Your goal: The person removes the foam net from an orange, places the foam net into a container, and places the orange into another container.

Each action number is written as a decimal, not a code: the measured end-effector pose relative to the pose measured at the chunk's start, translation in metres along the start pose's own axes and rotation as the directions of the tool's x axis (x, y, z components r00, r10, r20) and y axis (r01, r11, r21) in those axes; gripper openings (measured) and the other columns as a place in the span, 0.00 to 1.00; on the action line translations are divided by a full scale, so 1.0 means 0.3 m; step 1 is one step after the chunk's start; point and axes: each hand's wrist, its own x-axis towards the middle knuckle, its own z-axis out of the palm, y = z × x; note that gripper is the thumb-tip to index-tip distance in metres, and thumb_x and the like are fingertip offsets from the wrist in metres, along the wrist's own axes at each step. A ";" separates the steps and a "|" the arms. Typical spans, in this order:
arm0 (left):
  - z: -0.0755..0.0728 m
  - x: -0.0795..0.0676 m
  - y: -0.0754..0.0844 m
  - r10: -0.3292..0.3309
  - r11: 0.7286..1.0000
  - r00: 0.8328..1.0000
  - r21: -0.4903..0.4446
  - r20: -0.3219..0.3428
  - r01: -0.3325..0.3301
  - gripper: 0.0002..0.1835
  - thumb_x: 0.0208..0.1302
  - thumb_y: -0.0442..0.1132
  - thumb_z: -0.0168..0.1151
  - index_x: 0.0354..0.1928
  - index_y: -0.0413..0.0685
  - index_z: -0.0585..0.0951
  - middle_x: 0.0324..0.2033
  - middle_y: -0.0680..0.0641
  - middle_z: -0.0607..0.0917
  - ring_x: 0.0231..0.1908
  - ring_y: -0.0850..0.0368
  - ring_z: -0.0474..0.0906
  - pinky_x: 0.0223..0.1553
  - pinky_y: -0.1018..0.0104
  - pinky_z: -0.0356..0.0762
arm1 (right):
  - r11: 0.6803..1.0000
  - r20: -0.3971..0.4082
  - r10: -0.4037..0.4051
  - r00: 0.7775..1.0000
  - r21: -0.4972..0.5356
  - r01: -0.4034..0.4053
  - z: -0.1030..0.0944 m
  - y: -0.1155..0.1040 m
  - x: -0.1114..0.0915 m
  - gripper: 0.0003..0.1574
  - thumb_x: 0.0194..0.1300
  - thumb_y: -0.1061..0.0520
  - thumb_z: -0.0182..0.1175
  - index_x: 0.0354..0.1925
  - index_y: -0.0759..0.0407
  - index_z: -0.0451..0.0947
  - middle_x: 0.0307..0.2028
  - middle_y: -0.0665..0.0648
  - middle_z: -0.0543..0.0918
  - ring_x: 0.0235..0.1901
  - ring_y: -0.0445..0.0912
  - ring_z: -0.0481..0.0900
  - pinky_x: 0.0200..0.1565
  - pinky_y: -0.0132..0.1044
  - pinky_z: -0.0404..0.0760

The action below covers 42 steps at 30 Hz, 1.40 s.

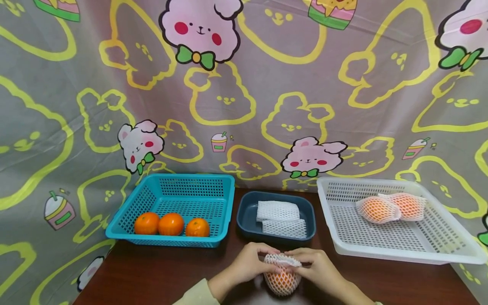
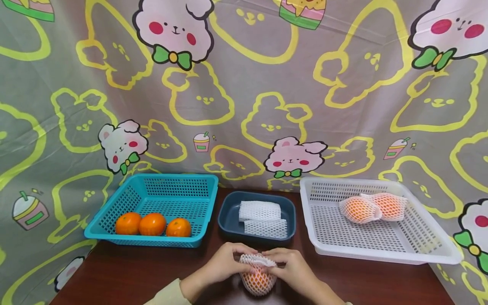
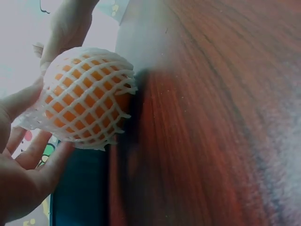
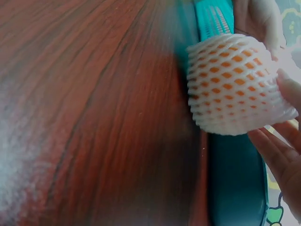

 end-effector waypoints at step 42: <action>-0.027 -0.006 0.004 0.074 0.986 0.996 0.154 -0.047 -0.065 0.18 0.51 0.37 0.82 0.46 0.42 0.90 0.42 0.52 0.90 0.44 0.66 0.83 0.45 0.70 0.80 | 0.996 0.001 0.037 0.999 -0.078 -0.036 0.005 -0.023 0.022 0.21 0.48 0.58 0.81 0.42 0.62 0.90 0.42 0.56 0.90 0.43 0.45 0.87 0.44 0.22 0.79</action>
